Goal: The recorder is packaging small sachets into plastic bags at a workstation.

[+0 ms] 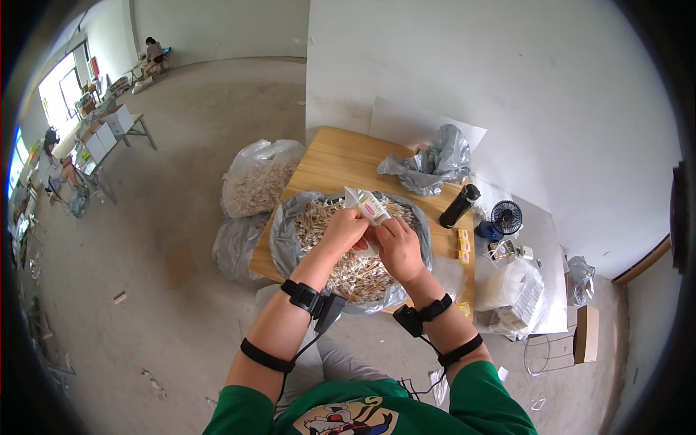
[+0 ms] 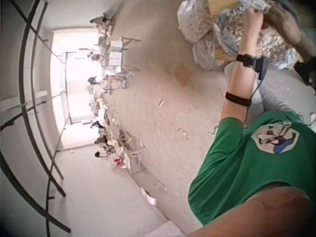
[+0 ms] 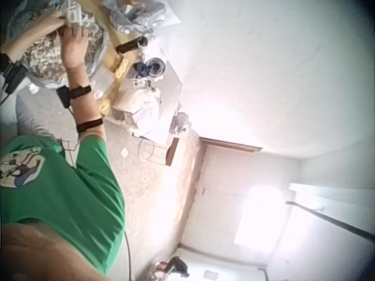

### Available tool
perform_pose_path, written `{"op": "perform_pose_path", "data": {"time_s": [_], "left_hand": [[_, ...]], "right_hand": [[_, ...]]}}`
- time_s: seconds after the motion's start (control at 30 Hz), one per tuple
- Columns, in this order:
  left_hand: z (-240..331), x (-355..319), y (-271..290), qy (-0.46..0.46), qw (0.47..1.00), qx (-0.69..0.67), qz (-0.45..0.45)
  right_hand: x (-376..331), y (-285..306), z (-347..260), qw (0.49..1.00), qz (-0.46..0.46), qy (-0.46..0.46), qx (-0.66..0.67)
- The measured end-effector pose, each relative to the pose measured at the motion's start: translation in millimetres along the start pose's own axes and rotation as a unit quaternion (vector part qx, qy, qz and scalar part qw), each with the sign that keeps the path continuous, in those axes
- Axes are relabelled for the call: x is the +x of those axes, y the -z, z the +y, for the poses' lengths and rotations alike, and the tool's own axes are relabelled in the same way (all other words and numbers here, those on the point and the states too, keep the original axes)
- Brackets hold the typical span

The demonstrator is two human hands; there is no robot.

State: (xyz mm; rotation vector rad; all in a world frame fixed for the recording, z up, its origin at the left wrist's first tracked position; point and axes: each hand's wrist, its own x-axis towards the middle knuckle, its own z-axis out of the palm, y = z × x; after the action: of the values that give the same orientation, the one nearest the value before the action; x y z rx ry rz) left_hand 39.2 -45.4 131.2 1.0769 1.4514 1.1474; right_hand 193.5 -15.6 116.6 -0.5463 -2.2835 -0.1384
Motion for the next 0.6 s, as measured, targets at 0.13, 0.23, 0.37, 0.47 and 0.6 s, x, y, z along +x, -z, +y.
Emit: {"op": "perform_pose_path", "data": {"time_s": [0.13,0.23,0.37,0.47,0.6], "left_hand": [[-5.0,-0.9,-0.7,0.012,0.998,-0.053,-0.012],[-9.6,-0.1,-0.7,0.014,0.996,-0.087,-0.023],[-13.3,-0.6,-3.8,0.006,0.997,-0.074,-0.022],[-16.4,0.6,-3.9,-0.01,0.998,-0.063,-0.02],[-20.6,1.6,-3.7,-0.037,0.998,-0.045,-0.007]], "right_hand": [[1.4,2.5,-0.7,0.999,0.01,-0.017,0.037],[4.6,3.6,-2.2,0.992,0.021,-0.092,0.089],[11.9,6.1,2.2,0.975,-0.016,-0.182,0.127],[16.9,6.2,10.3,0.98,-0.056,-0.144,0.129],[22.1,3.9,15.1,0.978,-0.083,-0.148,0.12]]}}
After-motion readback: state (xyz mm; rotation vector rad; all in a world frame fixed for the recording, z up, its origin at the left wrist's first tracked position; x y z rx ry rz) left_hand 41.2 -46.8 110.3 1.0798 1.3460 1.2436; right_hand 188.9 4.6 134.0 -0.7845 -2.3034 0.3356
